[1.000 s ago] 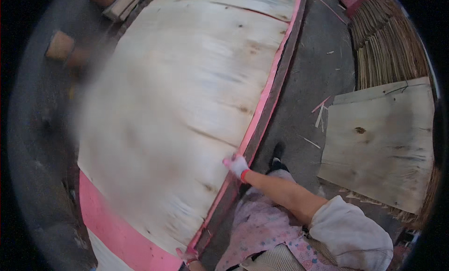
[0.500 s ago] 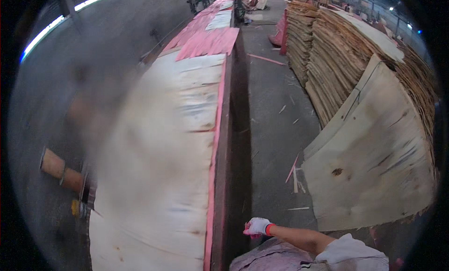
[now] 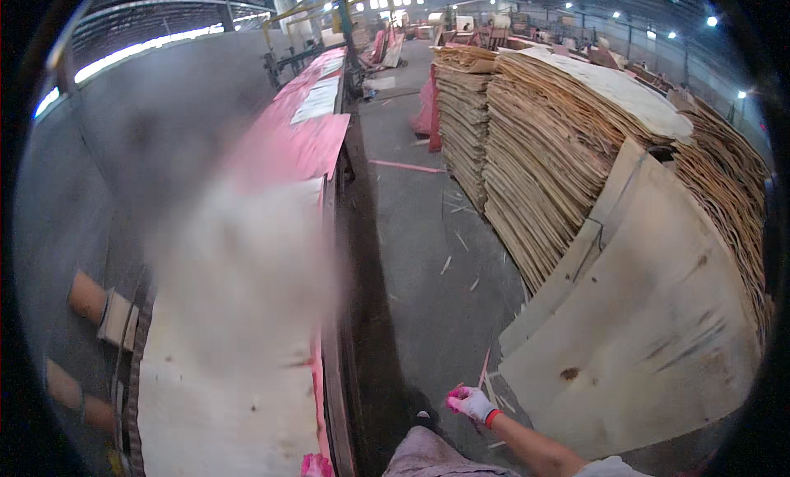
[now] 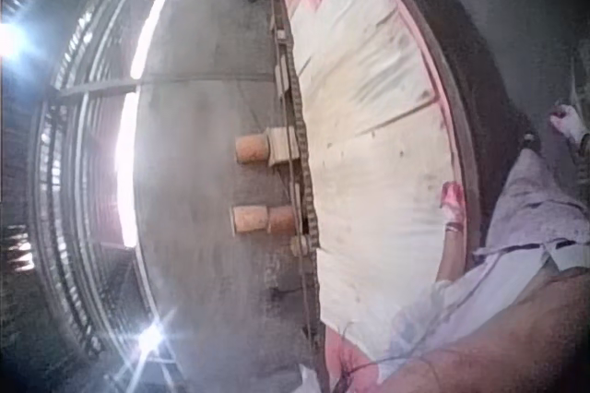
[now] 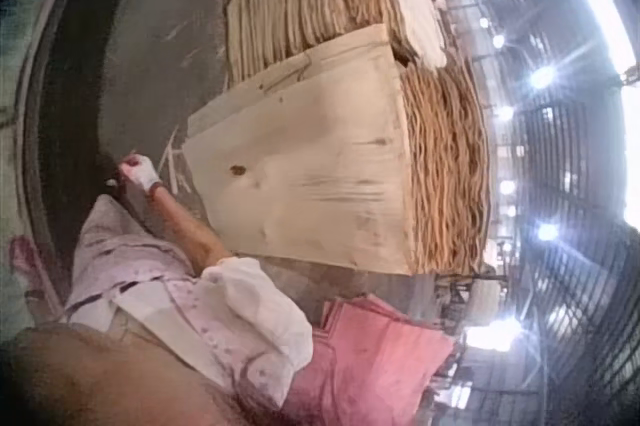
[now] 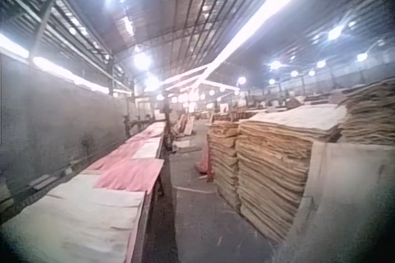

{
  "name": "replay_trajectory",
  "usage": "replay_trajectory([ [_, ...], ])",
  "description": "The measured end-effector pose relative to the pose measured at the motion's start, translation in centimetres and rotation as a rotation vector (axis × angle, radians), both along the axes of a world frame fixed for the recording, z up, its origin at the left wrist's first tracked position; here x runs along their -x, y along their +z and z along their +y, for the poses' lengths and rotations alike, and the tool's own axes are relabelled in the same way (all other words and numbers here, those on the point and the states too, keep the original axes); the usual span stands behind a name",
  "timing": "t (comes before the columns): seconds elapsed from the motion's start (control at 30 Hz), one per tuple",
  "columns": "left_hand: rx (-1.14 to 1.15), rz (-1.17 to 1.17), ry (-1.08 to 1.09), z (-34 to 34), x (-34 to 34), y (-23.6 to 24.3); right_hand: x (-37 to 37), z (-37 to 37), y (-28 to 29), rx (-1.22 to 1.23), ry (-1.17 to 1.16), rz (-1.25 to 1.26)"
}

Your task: The person places wood veneer sheets onto a glue-covered surface by hand, then uses a wooden tool to press the pink adhesive strips over the joints between the sheets.

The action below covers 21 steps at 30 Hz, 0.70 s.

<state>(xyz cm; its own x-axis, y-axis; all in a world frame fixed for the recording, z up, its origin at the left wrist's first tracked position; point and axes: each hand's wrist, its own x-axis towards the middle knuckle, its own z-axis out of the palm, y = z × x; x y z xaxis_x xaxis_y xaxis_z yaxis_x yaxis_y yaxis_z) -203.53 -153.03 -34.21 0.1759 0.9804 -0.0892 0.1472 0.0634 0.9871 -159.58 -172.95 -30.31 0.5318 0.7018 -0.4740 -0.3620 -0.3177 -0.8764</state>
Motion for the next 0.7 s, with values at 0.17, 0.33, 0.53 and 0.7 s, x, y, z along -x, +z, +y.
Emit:
replay_trajectory([
  [0.17, 0.368, -0.323, 0.044, 17.5, -12.5, 1.6, -14.2, 7.9, -4.3, 0.108, -0.067, -0.095],
  [0.33, 0.129, -0.396, -0.607, 31.7, -31.3, 8.6, -24.0, 6.2, -9.2, 0.526, -0.279, -0.064],
  [0.53, 0.478, -0.360, -0.293, 40.9, -53.6, 13.2, -28.3, 0.6, -17.1, 0.581, -0.690, 0.619],
  [0.7, 0.604, -0.479, -0.272, 49.3, -66.9, 12.1, -37.9, 3.7, -19.7, 0.697, -0.760, 0.840],
])
